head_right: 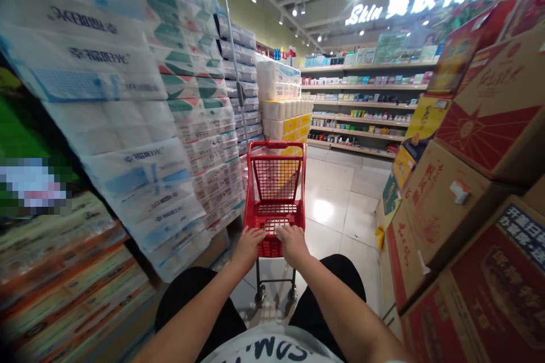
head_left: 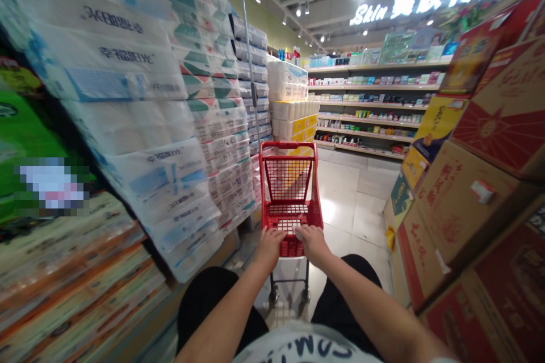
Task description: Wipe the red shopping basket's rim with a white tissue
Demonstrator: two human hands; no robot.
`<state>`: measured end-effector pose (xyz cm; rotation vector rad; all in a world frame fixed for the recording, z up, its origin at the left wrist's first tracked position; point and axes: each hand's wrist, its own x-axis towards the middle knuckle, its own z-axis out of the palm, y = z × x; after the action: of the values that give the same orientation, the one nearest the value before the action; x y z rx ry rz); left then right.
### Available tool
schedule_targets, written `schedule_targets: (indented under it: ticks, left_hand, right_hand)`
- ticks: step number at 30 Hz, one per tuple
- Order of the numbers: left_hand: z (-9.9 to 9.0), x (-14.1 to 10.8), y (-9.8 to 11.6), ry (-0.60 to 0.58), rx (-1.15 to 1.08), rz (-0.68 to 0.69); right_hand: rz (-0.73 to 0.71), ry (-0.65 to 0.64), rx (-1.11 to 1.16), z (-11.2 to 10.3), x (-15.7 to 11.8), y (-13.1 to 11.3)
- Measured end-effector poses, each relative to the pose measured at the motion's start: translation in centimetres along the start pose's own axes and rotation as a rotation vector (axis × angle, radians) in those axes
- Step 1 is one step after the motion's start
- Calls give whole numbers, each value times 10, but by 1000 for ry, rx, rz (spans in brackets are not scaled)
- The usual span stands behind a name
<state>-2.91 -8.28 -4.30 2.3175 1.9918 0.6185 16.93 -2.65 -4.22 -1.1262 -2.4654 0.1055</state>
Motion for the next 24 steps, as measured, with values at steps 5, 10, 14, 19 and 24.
schedule_targets:
  ticks: [5, 10, 14, 19, 24]
  left_hand:
    - [-2, -2, -12, -1, -4, 96]
    - [3, 5, -1, 53, 8, 26]
    - [2, 5, 1, 23, -3, 65]
    - [7, 5, -4, 34, -27, 51]
    - [13, 14, -2, 21, -46, 26]
  right_hand:
    - [-248, -19, 40, -5, -6, 14]
    - [14, 108, 34, 4, 1, -1]
    - [-209, 132, -2, 13, -9, -6]
    - [-228, 146, 15, 17, -13, 13]
    - [88, 190, 27, 24, 4, -5]
